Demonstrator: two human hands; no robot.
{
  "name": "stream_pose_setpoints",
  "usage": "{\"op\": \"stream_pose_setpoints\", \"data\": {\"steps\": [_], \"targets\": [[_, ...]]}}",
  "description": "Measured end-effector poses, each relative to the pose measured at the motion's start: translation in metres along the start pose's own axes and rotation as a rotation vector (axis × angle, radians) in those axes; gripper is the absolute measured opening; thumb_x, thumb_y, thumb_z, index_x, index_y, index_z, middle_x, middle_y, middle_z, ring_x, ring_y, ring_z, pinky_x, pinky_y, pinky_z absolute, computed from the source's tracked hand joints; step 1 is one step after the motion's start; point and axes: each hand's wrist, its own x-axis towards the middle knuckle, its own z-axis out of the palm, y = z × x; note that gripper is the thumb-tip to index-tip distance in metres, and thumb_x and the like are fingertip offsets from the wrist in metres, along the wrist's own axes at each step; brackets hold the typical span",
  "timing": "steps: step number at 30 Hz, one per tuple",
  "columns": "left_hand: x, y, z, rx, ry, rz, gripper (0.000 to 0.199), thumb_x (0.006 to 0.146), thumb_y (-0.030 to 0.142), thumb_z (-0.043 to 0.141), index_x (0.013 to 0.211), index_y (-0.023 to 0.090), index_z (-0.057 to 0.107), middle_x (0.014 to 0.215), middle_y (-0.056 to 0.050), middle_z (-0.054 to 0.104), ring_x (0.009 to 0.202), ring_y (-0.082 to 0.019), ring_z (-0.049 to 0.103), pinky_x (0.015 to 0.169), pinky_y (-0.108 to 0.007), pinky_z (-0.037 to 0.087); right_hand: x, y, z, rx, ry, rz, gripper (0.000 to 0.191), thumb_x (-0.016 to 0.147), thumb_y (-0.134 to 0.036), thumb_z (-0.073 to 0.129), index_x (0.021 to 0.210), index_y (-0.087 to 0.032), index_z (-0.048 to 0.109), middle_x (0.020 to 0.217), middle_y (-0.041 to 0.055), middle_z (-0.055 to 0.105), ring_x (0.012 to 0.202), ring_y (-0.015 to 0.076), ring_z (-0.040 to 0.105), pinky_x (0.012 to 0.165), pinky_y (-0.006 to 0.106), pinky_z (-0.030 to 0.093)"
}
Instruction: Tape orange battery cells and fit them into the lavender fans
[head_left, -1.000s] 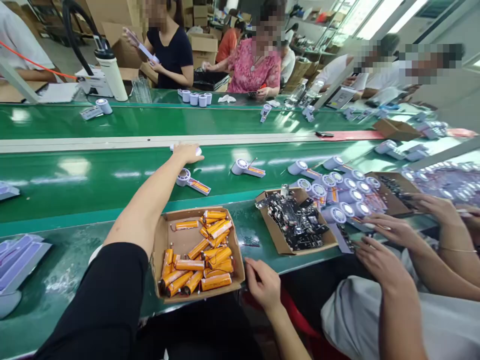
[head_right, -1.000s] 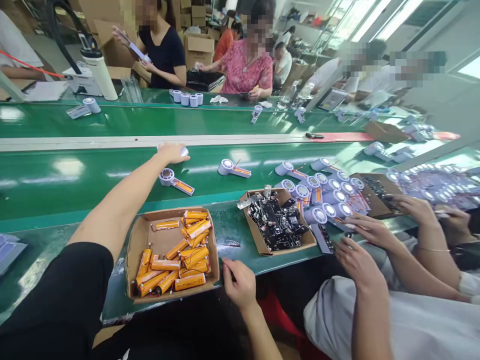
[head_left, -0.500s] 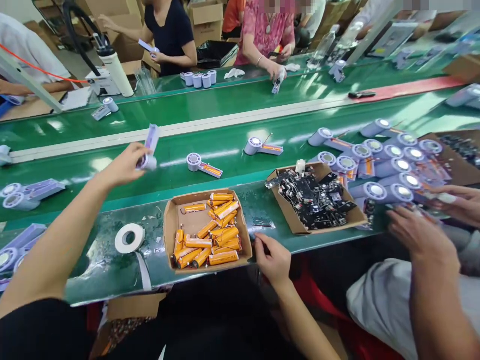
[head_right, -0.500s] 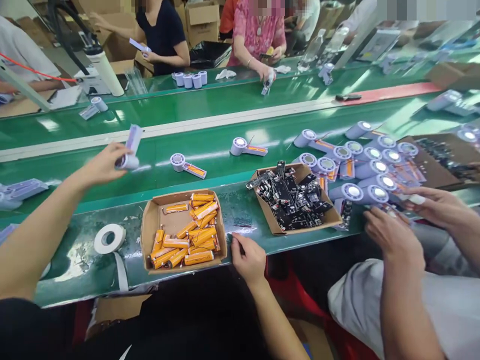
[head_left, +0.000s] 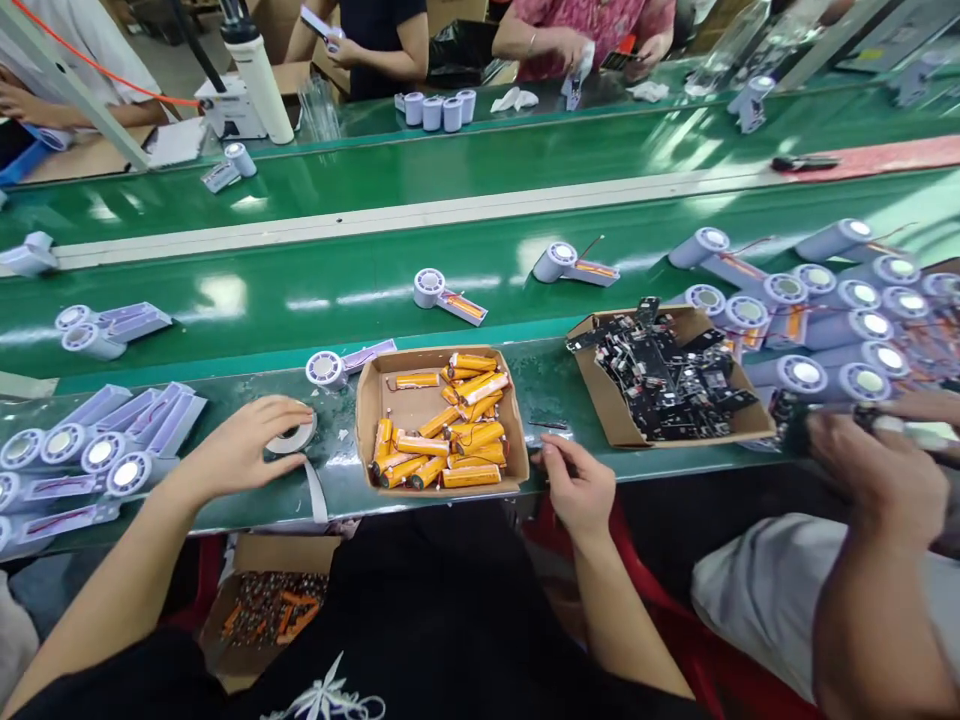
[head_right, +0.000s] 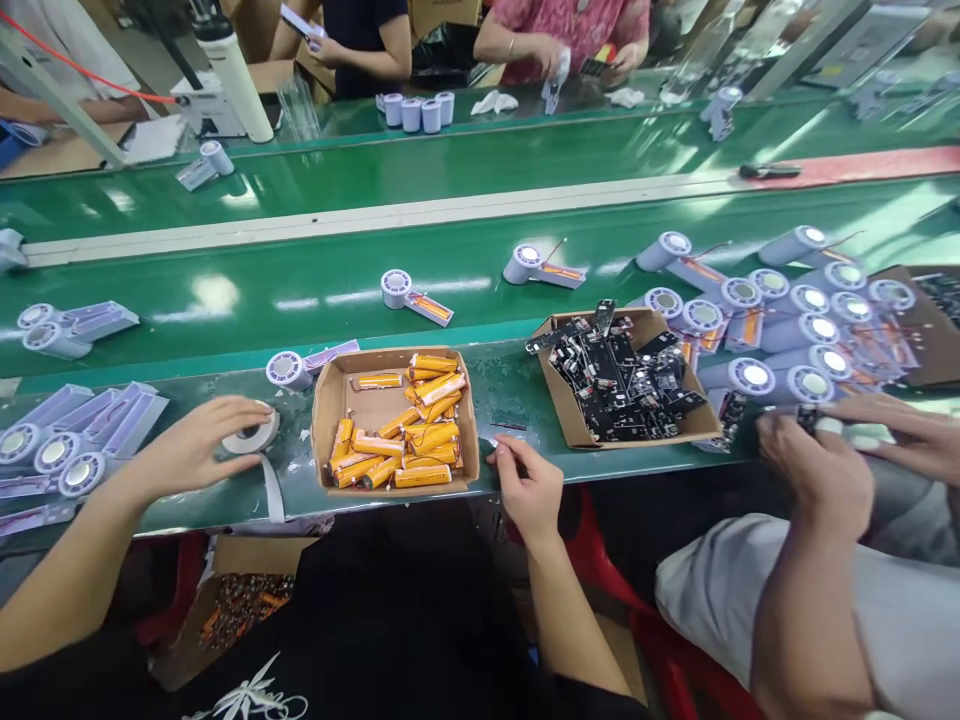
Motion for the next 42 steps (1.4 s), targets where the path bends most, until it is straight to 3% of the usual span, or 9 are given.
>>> {"op": "stream_pose_setpoints", "data": {"steps": [8, 13, 15, 18, 22, 27, 29, 34, 42], "targets": [[-0.068, -0.001, 0.038, 0.131, 0.229, -0.263, 0.039, 0.097, 0.025, 0.057, 0.133, 0.027, 0.072, 0.139, -0.016, 0.075, 0.144, -0.041, 0.061, 0.123, -0.068, 0.054, -0.007, -0.058, 0.014, 0.216, 0.126, -0.072, 0.018, 0.098, -0.04, 0.073, 0.103, -0.024, 0.081, 0.063, 0.0007, 0.074, 0.049, 0.0207, 0.071, 0.051, 0.033, 0.06], [-0.057, 0.053, 0.031, 0.076, 0.321, -0.047, 0.037, 0.092, 0.016, 0.065, 0.126, 0.033, 0.066, 0.131, -0.009, 0.078, 0.152, -0.037, 0.057, 0.134, -0.074, 0.039, -0.03, -0.148, 0.064, 0.344, -0.679, -0.092, 0.046, 0.1, -0.048, 0.075, 0.139, -0.024, 0.073, 0.085, 0.0013, 0.084, 0.051, 0.0139, 0.067, 0.054, 0.026, 0.056], [-0.058, 0.064, 0.026, 0.037, 0.317, 0.033, 0.04, 0.088, 0.016, 0.068, 0.123, 0.036, 0.067, 0.125, -0.006, 0.079, 0.156, -0.037, 0.054, 0.135, -0.075, 0.039, -0.04, -0.169, 0.088, 0.344, -0.927, -0.139, 0.034, 0.103, -0.045, 0.073, 0.126, -0.021, 0.079, 0.083, 0.0004, 0.083, 0.055, 0.0116, 0.066, 0.058, 0.023, 0.052], [-0.059, 0.06, 0.023, 0.016, 0.348, -0.013, 0.04, 0.087, 0.019, 0.071, 0.123, 0.037, 0.07, 0.122, -0.004, 0.08, 0.156, -0.037, 0.053, 0.134, -0.075, 0.041, -0.053, -0.177, 0.112, 0.294, -1.153, -0.35, 0.026, 0.109, -0.033, 0.064, 0.098, -0.019, 0.084, 0.078, 0.0014, 0.081, 0.063, 0.0115, 0.068, 0.062, 0.022, 0.047], [-0.056, 0.046, 0.03, -0.042, 0.503, -0.096, 0.036, 0.095, 0.022, 0.069, 0.128, 0.035, 0.069, 0.121, -0.004, 0.08, 0.135, -0.033, 0.07, 0.131, -0.07, 0.047, -0.048, -0.174, 0.115, 0.011, -1.29, -0.528, 0.022, 0.108, -0.029, 0.068, 0.1, -0.018, 0.085, 0.08, 0.0039, 0.084, 0.067, 0.0149, 0.073, 0.063, 0.024, 0.045], [-0.051, 0.048, 0.04, -0.032, 0.764, 0.02, 0.039, 0.092, 0.013, 0.073, 0.128, 0.027, 0.069, 0.121, -0.007, 0.08, 0.115, -0.03, 0.077, 0.122, -0.064, 0.057, 0.029, -0.179, 0.101, -0.28, -1.021, -0.593, 0.029, 0.113, -0.038, 0.061, 0.126, -0.02, 0.081, 0.11, 0.0094, 0.087, 0.095, 0.0218, 0.08, 0.081, 0.029, 0.052], [-0.047, 0.052, 0.044, -0.037, 0.741, 0.065, 0.036, 0.091, 0.009, 0.073, 0.124, 0.023, 0.07, 0.118, -0.008, 0.08, 0.115, -0.031, 0.076, 0.12, -0.063, 0.058, 0.066, -0.175, 0.106, -0.513, -0.887, -0.566, 0.033, 0.115, -0.028, 0.051, 0.131, -0.017, 0.077, 0.121, 0.0143, 0.084, 0.106, 0.0262, 0.079, 0.089, 0.034, 0.054], [-0.027, 0.064, 0.055, -0.043, 0.609, 0.144, 0.032, 0.094, 0.004, 0.065, 0.121, 0.019, 0.072, 0.119, -0.011, 0.079, 0.131, -0.034, 0.069, 0.118, -0.065, 0.059, 0.109, -0.147, 0.139, -0.916, -0.97, -0.59, 0.031, 0.11, -0.016, 0.05, 0.127, -0.007, 0.074, 0.129, 0.0247, 0.078, 0.118, 0.034, 0.075, 0.095, 0.042, 0.056], [-0.01, 0.091, 0.038, 0.093, 0.477, 0.249, 0.04, 0.095, -0.004, 0.059, 0.123, 0.018, 0.078, 0.122, -0.01, 0.081, 0.156, -0.038, 0.049, 0.116, -0.057, 0.065, 0.105, -0.148, 0.111, -0.141, -0.918, -0.383, 0.032, 0.095, -0.03, 0.082, 0.123, -0.016, 0.078, 0.116, 0.0114, 0.079, 0.106, 0.0256, 0.075, 0.099, 0.042, 0.06]]}}
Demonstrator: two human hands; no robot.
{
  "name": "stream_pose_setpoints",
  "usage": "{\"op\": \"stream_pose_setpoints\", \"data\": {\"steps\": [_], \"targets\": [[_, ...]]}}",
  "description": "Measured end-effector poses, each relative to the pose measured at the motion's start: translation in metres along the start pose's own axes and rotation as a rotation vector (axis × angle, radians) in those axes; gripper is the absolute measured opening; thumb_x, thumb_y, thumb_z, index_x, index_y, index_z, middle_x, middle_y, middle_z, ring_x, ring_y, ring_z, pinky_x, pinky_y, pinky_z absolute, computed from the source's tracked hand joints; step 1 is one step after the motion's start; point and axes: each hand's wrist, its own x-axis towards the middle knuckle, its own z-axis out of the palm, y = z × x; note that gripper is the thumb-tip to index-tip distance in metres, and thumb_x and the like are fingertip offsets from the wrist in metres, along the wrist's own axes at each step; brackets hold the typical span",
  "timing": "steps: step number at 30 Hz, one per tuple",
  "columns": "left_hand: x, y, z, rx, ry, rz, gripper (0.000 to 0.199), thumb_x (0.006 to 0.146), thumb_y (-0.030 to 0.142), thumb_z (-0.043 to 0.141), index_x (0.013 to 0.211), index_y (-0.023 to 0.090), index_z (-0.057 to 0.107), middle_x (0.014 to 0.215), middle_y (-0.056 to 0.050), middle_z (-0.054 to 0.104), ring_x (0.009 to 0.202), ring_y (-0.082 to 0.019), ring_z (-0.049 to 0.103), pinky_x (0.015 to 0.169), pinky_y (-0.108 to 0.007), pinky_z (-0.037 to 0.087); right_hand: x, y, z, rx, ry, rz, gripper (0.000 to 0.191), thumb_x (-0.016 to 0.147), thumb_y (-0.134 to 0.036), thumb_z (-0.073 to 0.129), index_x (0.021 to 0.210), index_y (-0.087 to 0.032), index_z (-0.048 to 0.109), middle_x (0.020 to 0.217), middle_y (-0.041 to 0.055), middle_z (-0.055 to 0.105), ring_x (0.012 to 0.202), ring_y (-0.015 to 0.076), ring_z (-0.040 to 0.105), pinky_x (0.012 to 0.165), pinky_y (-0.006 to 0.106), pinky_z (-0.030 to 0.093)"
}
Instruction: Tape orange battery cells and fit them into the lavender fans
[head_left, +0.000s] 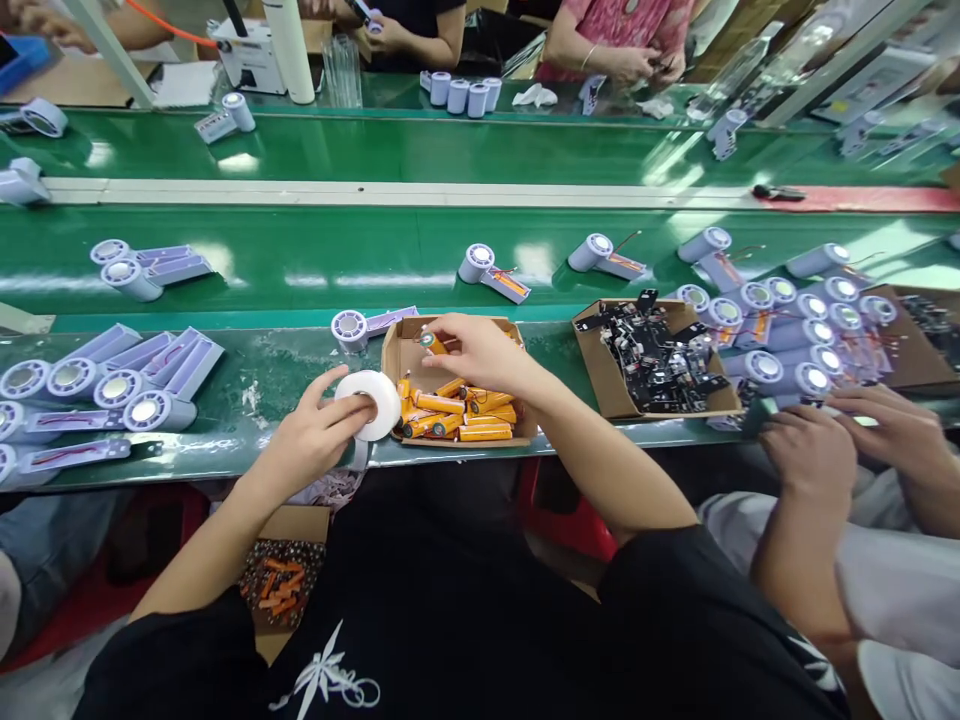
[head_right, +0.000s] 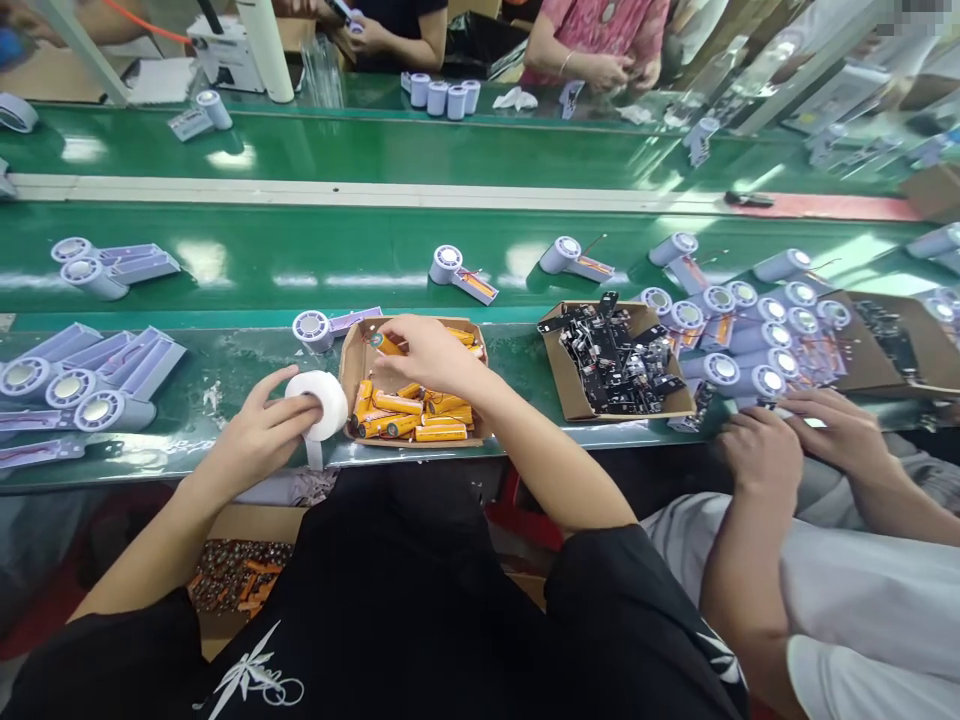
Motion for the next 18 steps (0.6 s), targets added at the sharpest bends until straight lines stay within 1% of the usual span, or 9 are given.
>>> {"op": "stream_pose_setpoints", "data": {"steps": [2, 4, 8, 9, 11, 14, 15, 16, 18], "targets": [[0.005, 0.003, -0.006, 0.049, -0.04, 0.028, 0.042, 0.096, -0.004, 0.058, 0.124, 0.019, 0.079, 0.124, -0.009, 0.08, 0.162, -0.039, 0.041, 0.108, -0.049, 0.07, -0.017, -0.014, -0.008, 0.271, 0.015, 0.007, 0.044, 0.087, -0.039, 0.091, 0.124, -0.018, 0.079, 0.105, 0.0066, 0.082, 0.097, 0.0236, 0.076, 0.091, 0.04, 0.063], [0.011, 0.005, -0.01, 0.101, -0.069, 0.079, 0.043, 0.097, -0.005, 0.057, 0.124, 0.021, 0.079, 0.125, -0.008, 0.08, 0.165, -0.038, 0.038, 0.105, -0.046, 0.071, -0.033, -0.027, -0.011, 0.421, -0.012, 0.002, 0.051, 0.081, -0.046, 0.095, 0.122, -0.02, 0.081, 0.096, 0.0035, 0.083, 0.091, 0.0229, 0.077, 0.085, 0.038, 0.064], [0.024, 0.008, -0.016, 0.194, -0.102, 0.162, 0.039, 0.099, -0.002, 0.06, 0.123, 0.021, 0.08, 0.125, -0.009, 0.078, 0.161, -0.037, 0.045, 0.105, -0.043, 0.071, -0.049, -0.038, -0.005, 0.378, -0.018, -0.006, 0.034, 0.082, -0.049, 0.095, 0.097, -0.02, 0.084, 0.085, 0.002, 0.083, 0.086, 0.0224, 0.076, 0.079, 0.034, 0.063], [0.028, 0.01, -0.017, 0.222, -0.112, 0.164, 0.037, 0.099, -0.001, 0.06, 0.122, 0.02, 0.08, 0.125, -0.009, 0.077, 0.159, -0.036, 0.048, 0.103, -0.042, 0.071, -0.05, -0.038, -0.002, 0.361, -0.014, 0.007, 0.032, 0.083, -0.047, 0.095, 0.094, -0.02, 0.084, 0.084, 0.0023, 0.083, 0.087, 0.0226, 0.077, 0.08, 0.033, 0.062], [0.034, 0.015, -0.02, 0.274, -0.127, 0.153, 0.034, 0.101, 0.0, 0.059, 0.119, 0.019, 0.081, 0.125, -0.01, 0.077, 0.154, -0.035, 0.053, 0.101, -0.039, 0.071, -0.052, -0.035, 0.003, 0.396, -0.005, 0.041, 0.029, 0.083, -0.043, 0.095, 0.098, -0.02, 0.085, 0.09, 0.0033, 0.085, 0.092, 0.0236, 0.079, 0.086, 0.034, 0.064], [0.043, 0.025, -0.023, 0.294, -0.114, 0.111, 0.034, 0.101, 0.002, 0.059, 0.121, 0.02, 0.081, 0.125, -0.01, 0.076, 0.15, -0.033, 0.057, 0.108, -0.04, 0.066, -0.053, -0.028, 0.012, 0.64, 0.002, 0.083, 0.036, 0.082, -0.04, 0.095, 0.113, -0.023, 0.086, 0.104, 0.0034, 0.088, 0.104, 0.0262, 0.083, 0.099, 0.041, 0.068], [0.044, 0.03, -0.023, 0.296, -0.102, 0.095, 0.035, 0.102, 0.004, 0.06, 0.125, 0.02, 0.08, 0.126, -0.009, 0.076, 0.148, -0.032, 0.058, 0.11, -0.041, 0.065, -0.054, -0.025, 0.017, 0.744, 0.042, 0.103, 0.041, 0.079, -0.04, 0.096, 0.116, -0.024, 0.086, 0.106, 0.0034, 0.088, 0.106, 0.0272, 0.083, 0.101, 0.044, 0.069], [0.046, 0.034, -0.022, 0.304, -0.087, 0.076, 0.037, 0.102, 0.005, 0.06, 0.13, 0.021, 0.078, 0.126, -0.009, 0.076, 0.143, -0.031, 0.061, 0.111, -0.042, 0.063, -0.054, -0.023, 0.023, 0.846, 0.119, 0.128, 0.046, 0.076, -0.041, 0.098, 0.117, -0.024, 0.085, 0.107, 0.0037, 0.088, 0.106, 0.0281, 0.084, 0.101, 0.047, 0.07], [0.047, 0.043, -0.018, 0.345, -0.038, 0.025, 0.04, 0.103, 0.008, 0.062, 0.138, 0.023, 0.075, 0.127, -0.009, 0.078, 0.129, -0.028, 0.066, 0.105, -0.041, 0.062, -0.055, -0.022, 0.04, 1.016, 0.385, 0.176, 0.054, 0.07, -0.043, 0.102, 0.117, -0.024, 0.084, 0.108, 0.0049, 0.088, 0.105, 0.0291, 0.085, 0.097, 0.048, 0.072]]}}
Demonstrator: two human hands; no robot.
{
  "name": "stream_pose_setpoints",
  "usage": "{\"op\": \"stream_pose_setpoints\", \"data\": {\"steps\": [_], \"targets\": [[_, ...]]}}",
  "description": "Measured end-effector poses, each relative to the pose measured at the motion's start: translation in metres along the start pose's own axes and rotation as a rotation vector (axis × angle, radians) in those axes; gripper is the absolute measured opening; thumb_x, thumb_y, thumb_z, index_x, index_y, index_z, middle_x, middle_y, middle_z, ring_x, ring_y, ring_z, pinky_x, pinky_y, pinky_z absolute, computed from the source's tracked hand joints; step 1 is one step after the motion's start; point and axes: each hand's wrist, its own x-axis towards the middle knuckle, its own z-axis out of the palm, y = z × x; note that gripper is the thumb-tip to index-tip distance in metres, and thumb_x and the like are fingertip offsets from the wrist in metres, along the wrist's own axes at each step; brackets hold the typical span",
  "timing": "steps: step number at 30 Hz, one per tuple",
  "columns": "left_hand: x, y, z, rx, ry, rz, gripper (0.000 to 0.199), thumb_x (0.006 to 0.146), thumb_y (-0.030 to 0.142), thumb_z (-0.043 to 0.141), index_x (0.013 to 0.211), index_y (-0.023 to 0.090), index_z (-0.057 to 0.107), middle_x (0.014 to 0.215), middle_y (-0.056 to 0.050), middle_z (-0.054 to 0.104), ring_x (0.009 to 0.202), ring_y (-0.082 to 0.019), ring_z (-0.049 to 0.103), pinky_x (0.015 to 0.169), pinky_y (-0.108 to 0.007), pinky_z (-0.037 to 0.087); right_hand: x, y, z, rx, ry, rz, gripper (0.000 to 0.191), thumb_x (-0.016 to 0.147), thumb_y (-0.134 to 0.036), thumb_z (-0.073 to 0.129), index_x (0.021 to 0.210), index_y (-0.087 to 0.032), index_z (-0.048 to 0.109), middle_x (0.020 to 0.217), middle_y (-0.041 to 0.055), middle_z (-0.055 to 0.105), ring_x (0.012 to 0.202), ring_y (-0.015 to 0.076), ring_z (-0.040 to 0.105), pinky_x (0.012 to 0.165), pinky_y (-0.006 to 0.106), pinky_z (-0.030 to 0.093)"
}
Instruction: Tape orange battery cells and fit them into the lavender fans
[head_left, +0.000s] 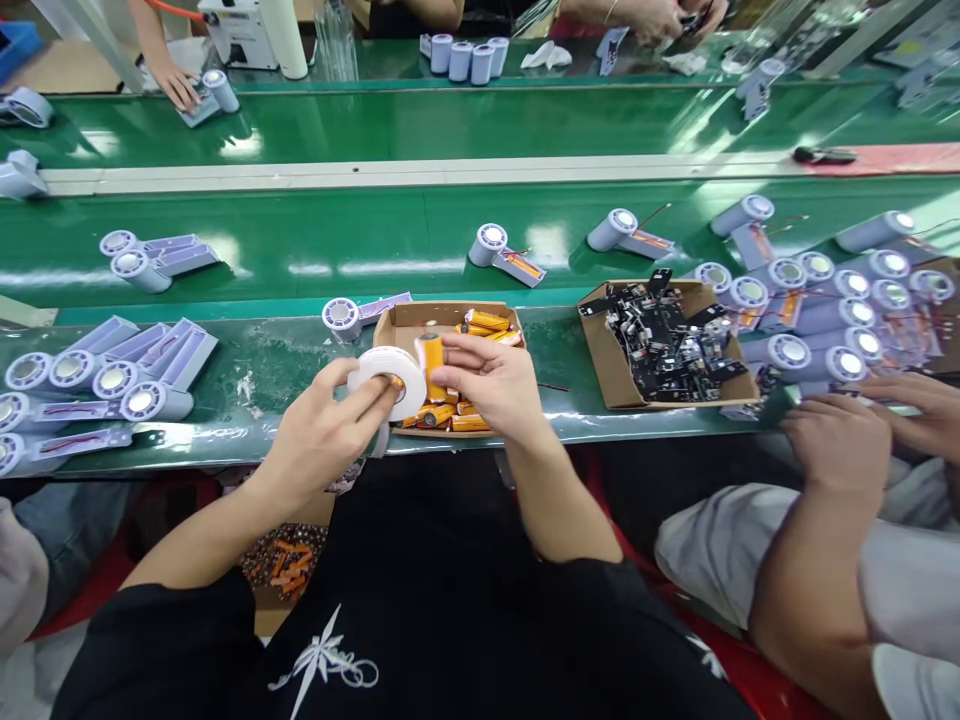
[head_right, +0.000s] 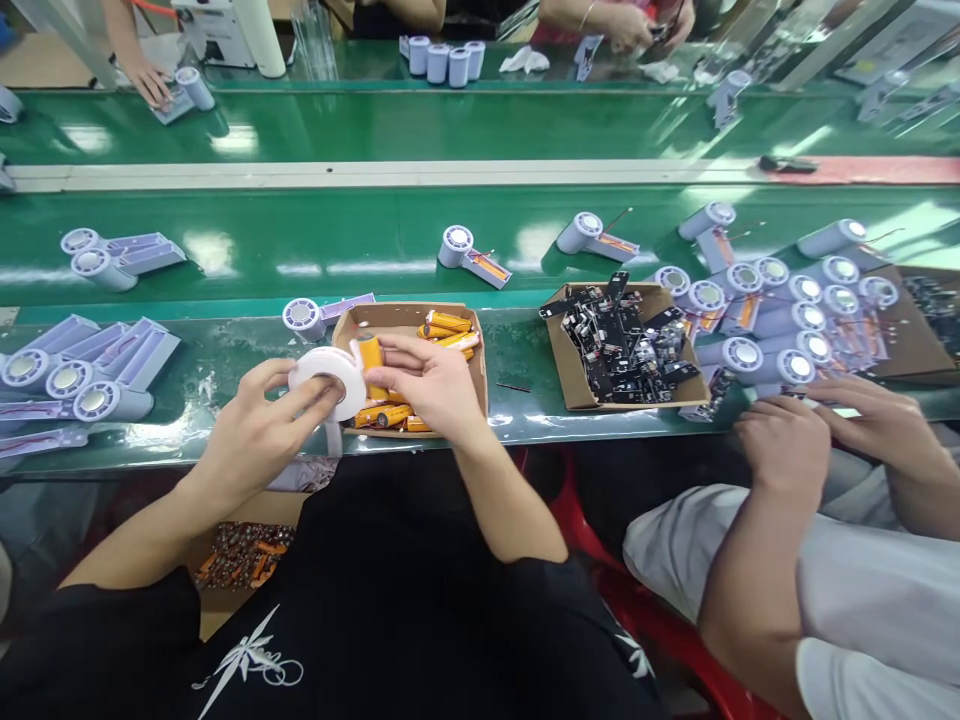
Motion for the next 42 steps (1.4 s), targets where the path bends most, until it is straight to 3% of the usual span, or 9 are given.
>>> {"op": "stream_pose_setpoints", "data": {"steps": [3, 6, 11, 20, 29, 34, 37, 40, 42], "targets": [[0.001, 0.015, 0.009, 0.039, 0.112, -0.087, 0.039, 0.103, 0.015, 0.069, 0.141, 0.022, 0.072, 0.12, -0.009, 0.082, 0.105, -0.025, 0.065, 0.091, -0.04, 0.057, -0.009, 0.022, 0.018, 0.216, 0.331, -0.13, 0.062, 0.072, -0.048, 0.101, 0.126, -0.026, 0.08, 0.119, 0.0069, 0.087, 0.114, 0.0297, 0.084, 0.102, 0.049, 0.071], [0.001, 0.027, 0.024, -0.006, 0.195, -0.144, 0.036, 0.102, 0.027, 0.076, 0.137, 0.02, 0.073, 0.108, -0.008, 0.084, 0.095, -0.025, 0.06, 0.084, -0.042, 0.049, -0.016, 0.034, 0.036, 0.325, 0.448, -0.186, 0.068, 0.076, -0.048, 0.098, 0.136, -0.028, 0.074, 0.132, 0.0089, 0.083, 0.126, 0.0301, 0.08, 0.108, 0.048, 0.068], [0.001, 0.043, 0.036, -0.08, 0.222, -0.27, 0.037, 0.1, 0.028, 0.078, 0.136, 0.021, 0.073, 0.098, -0.008, 0.082, 0.089, -0.025, 0.058, 0.081, -0.044, 0.041, -0.019, 0.033, 0.043, 0.331, 0.427, -0.192, 0.074, 0.073, -0.048, 0.1, 0.138, -0.03, 0.073, 0.134, 0.0072, 0.082, 0.127, 0.0287, 0.079, 0.109, 0.045, 0.068], [-0.029, 0.034, 0.001, -0.254, 0.129, -0.221, 0.031, 0.098, 0.017, 0.075, 0.128, 0.025, 0.073, 0.092, -0.002, 0.08, 0.088, -0.023, 0.065, 0.087, -0.043, 0.047, -0.038, 0.007, -0.006, 0.074, 0.258, -0.109, 0.068, 0.085, -0.061, 0.089, 0.143, -0.039, 0.063, 0.139, 0.0068, 0.077, 0.131, 0.0316, 0.076, 0.105, 0.053, 0.068], [-0.017, 0.055, 0.03, -0.222, 0.1, -0.196, 0.046, 0.094, 0.011, 0.077, 0.138, 0.024, 0.071, 0.095, -0.004, 0.082, 0.09, -0.024, 0.064, 0.083, -0.042, 0.049, -0.046, 0.047, 0.035, 0.107, 0.364, -0.137, 0.079, 0.083, -0.068, 0.086, 0.148, -0.035, 0.057, 0.152, 0.0108, 0.067, 0.135, 0.0292, 0.07, 0.115, 0.048, 0.063], [-0.04, 0.075, 0.023, -0.39, 0.148, 0.022, 0.039, 0.087, 0.008, 0.083, 0.121, 0.026, 0.079, 0.094, -0.002, 0.079, 0.092, -0.022, 0.06, 0.088, -0.037, 0.053, -0.055, 0.009, -0.016, -0.007, 0.425, -0.262, 0.065, 0.089, -0.067, 0.081, 0.145, -0.044, 0.059, 0.144, 0.0073, 0.068, 0.126, 0.0295, 0.073, 0.102, 0.049, 0.068], [-0.069, 0.051, 0.026, -0.356, 0.131, -0.012, 0.047, 0.084, 0.007, 0.084, 0.123, 0.032, 0.079, 0.098, -0.001, 0.079, 0.101, -0.024, 0.062, 0.095, -0.04, 0.054, -0.051, -0.02, -0.062, -0.066, 0.523, -0.425, 0.055, 0.095, -0.062, 0.076, 0.146, -0.055, 0.056, 0.143, 0.002, 0.067, 0.135, 0.0292, 0.069, 0.104, 0.05, 0.067], [-0.101, -0.007, 0.038, -0.171, 0.013, -0.317, 0.044, 0.092, 0.015, 0.077, 0.134, 0.027, 0.075, 0.107, -0.01, 0.08, 0.114, -0.032, 0.064, 0.1, -0.051, 0.052, -0.048, -0.027, -0.085, -0.042, 0.482, -0.451, 0.052, 0.091, -0.058, 0.084, 0.137, -0.055, 0.061, 0.132, 0.0011, 0.07, 0.128, 0.0273, 0.072, 0.109, 0.05, 0.065], [-0.117, -0.047, 0.045, -0.186, -0.084, -0.408, 0.041, 0.097, 0.025, 0.073, 0.139, 0.026, 0.073, 0.114, -0.013, 0.08, 0.12, -0.036, 0.065, 0.104, -0.055, 0.052, -0.051, -0.019, -0.087, 0.003, 0.426, -0.415, 0.049, 0.088, -0.057, 0.088, 0.13, -0.055, 0.063, 0.123, -0.001, 0.07, 0.118, 0.0243, 0.074, 0.111, 0.052, 0.064]]}}
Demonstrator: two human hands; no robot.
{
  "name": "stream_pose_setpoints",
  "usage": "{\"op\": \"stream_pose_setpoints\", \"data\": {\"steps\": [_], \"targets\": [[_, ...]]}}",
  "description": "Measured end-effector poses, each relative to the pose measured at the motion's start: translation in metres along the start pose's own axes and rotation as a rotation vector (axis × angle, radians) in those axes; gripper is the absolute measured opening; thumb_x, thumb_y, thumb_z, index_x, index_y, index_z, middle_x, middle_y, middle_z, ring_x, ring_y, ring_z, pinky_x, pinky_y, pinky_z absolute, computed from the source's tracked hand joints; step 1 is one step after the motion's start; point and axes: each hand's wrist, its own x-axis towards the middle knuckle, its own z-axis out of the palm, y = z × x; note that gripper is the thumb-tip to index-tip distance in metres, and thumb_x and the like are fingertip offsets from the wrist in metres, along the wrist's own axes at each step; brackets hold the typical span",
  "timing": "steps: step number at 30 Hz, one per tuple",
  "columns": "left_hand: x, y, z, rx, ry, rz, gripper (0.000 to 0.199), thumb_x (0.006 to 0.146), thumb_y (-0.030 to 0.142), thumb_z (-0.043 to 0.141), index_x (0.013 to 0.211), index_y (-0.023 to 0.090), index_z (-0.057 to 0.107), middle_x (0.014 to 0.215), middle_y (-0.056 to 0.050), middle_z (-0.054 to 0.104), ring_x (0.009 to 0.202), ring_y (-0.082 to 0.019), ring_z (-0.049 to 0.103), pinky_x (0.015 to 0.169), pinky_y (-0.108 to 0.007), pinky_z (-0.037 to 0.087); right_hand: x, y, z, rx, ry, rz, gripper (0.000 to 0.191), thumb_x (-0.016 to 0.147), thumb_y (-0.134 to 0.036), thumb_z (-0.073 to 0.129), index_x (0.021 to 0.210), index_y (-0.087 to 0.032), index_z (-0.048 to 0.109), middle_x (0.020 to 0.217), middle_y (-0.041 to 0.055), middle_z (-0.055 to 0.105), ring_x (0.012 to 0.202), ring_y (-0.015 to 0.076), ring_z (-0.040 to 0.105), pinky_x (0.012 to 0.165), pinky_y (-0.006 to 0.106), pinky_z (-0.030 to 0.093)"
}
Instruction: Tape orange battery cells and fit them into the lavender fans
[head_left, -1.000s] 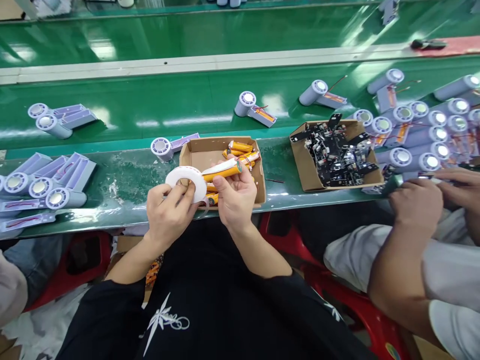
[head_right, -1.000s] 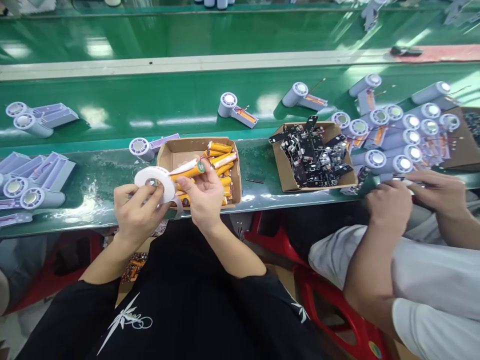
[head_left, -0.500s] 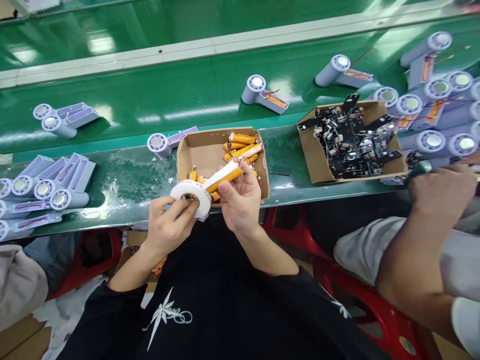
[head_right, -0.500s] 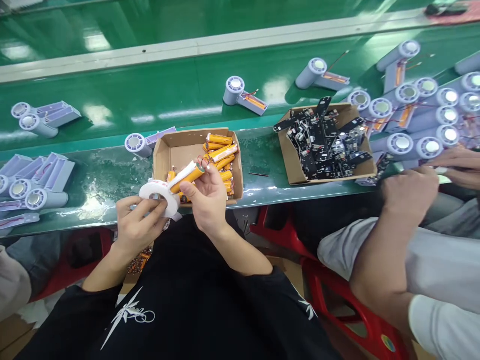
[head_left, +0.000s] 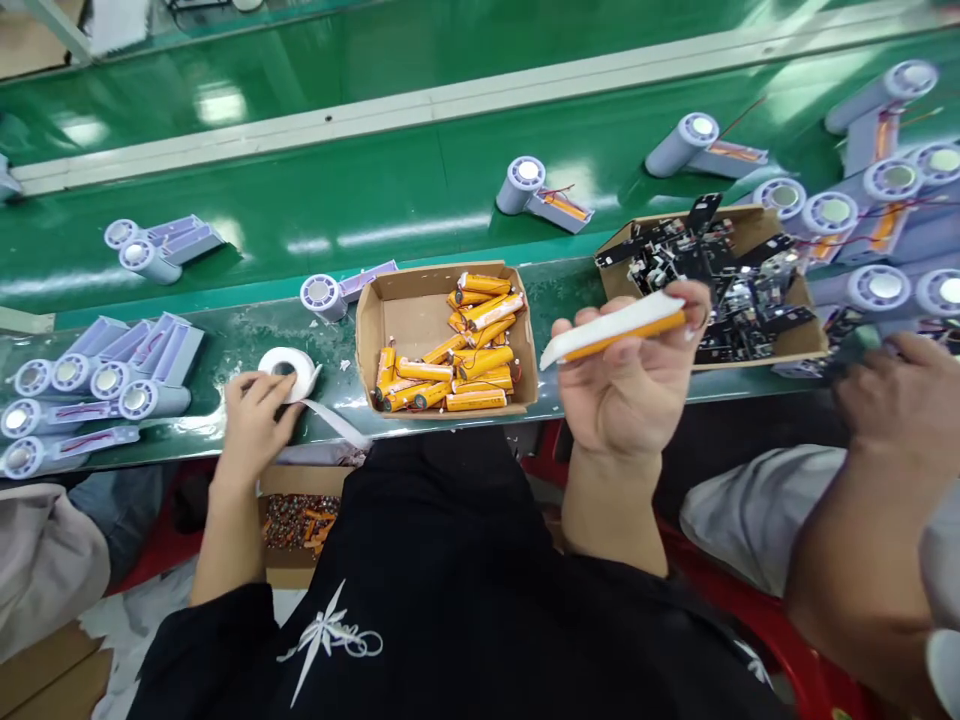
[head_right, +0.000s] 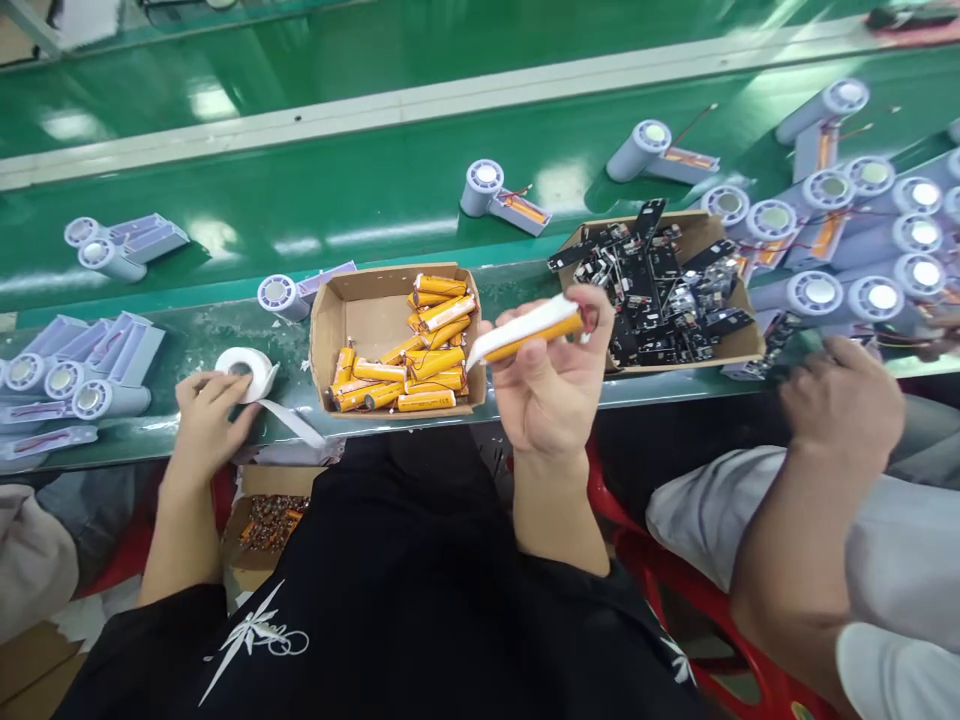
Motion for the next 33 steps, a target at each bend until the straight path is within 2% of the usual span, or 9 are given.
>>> {"op": "stream_pose_setpoints", "data": {"steps": [3, 6, 11, 14, 17, 21, 25, 27, 33], "targets": [[0.016, -0.032, -0.005, -0.092, -0.004, -0.094, 0.038, 0.101, 0.035, 0.069, 0.138, 0.028, 0.073, 0.119, -0.012, 0.081, 0.126, -0.036, 0.066, 0.109, -0.056, 0.055, -0.015, 0.01, -0.002, 0.071, -0.027, 0.05, 0.046, 0.085, -0.053, 0.091, 0.121, -0.055, 0.062, 0.116, -0.0046, 0.067, 0.107, 0.0198, 0.074, 0.11, 0.052, 0.065], [0.058, -0.022, -0.005, -0.079, 0.085, -0.141, 0.034, 0.104, 0.038, 0.064, 0.135, 0.027, 0.074, 0.123, -0.011, 0.08, 0.125, -0.033, 0.069, 0.113, -0.054, 0.056, -0.025, 0.013, -0.002, 0.104, -0.052, 0.085, 0.048, 0.084, -0.053, 0.092, 0.117, -0.053, 0.059, 0.115, -0.005, 0.063, 0.101, 0.0184, 0.073, 0.104, 0.049, 0.068], [0.151, 0.003, 0.014, 0.101, -0.195, 0.177, 0.042, 0.107, 0.04, 0.056, 0.141, 0.02, 0.071, 0.144, -0.017, 0.072, 0.136, -0.039, 0.062, 0.117, -0.061, 0.052, -0.025, 0.011, 0.008, 0.124, -0.1, 0.087, 0.057, 0.084, -0.053, 0.092, 0.124, -0.054, 0.053, 0.11, -0.0067, 0.063, 0.096, 0.0169, 0.075, 0.098, 0.045, 0.069], [0.179, -0.004, 0.029, 0.21, -0.305, 0.215, 0.044, 0.109, 0.042, 0.045, 0.133, 0.019, 0.073, 0.138, -0.02, 0.072, 0.111, -0.038, 0.069, 0.097, -0.065, 0.061, -0.026, 0.015, 0.014, 0.103, -0.099, 0.151, 0.079, 0.074, -0.061, 0.097, 0.135, -0.047, 0.05, 0.105, -0.0031, 0.066, 0.096, 0.0215, 0.077, 0.095, 0.045, 0.069], [0.204, -0.027, 0.044, 0.247, -0.318, 0.266, 0.062, 0.112, 0.05, 0.025, 0.112, 0.018, 0.078, 0.116, -0.018, 0.074, 0.089, -0.029, 0.065, 0.084, -0.061, 0.064, -0.027, 0.023, 0.015, 0.072, -0.12, 0.206, 0.073, 0.07, -0.066, 0.098, 0.122, -0.037, 0.056, 0.105, 0.0009, 0.069, 0.098, 0.0252, 0.078, 0.095, 0.047, 0.069], [0.267, -0.048, 0.066, 0.199, -0.27, 0.303, 0.077, 0.113, 0.06, 0.019, 0.109, 0.013, 0.078, 0.122, -0.019, 0.072, 0.11, -0.033, 0.062, 0.097, -0.062, 0.06, -0.021, 0.021, 0.017, 0.028, -0.162, 0.13, 0.059, 0.074, -0.06, 0.098, 0.102, -0.033, 0.053, 0.104, -0.0007, 0.07, 0.097, 0.0235, 0.079, 0.091, 0.045, 0.07], [0.334, -0.051, 0.081, 0.14, -0.516, 0.284, 0.045, 0.105, 0.043, 0.048, 0.114, 0.015, 0.081, 0.143, -0.013, 0.073, 0.13, -0.033, 0.059, 0.112, -0.049, 0.05, 0.014, 0.005, 0.028, -0.095, -0.194, 0.003, 0.059, 0.068, -0.057, 0.102, 0.101, -0.032, 0.06, 0.102, 0.0003, 0.073, 0.099, 0.0247, 0.08, 0.086, 0.042, 0.071], [0.353, -0.051, 0.083, 0.06, -0.656, 0.27, 0.036, 0.096, 0.042, 0.059, 0.112, 0.02, 0.083, 0.144, -0.007, 0.075, 0.129, -0.028, 0.062, 0.105, -0.036, 0.048, 0.047, 0.0, 0.04, -0.172, -0.222, -0.057, 0.054, 0.07, -0.051, 0.102, 0.108, -0.032, 0.069, 0.106, 0.0014, 0.076, 0.102, 0.0249, 0.08, 0.09, 0.042, 0.071], [0.354, -0.046, 0.08, -0.091, -0.665, 0.21, 0.033, 0.091, 0.048, 0.063, 0.107, 0.026, 0.081, 0.136, -0.001, 0.079, 0.12, -0.022, 0.068, 0.083, -0.025, 0.04, 0.152, 0.05, 0.104, -0.494, -0.515, -0.101, 0.049, 0.085, -0.03, 0.084, 0.133, -0.026, 0.077, 0.116, 0.0015, 0.082, 0.1, 0.0196, 0.08, 0.104, 0.04, 0.066]]}}
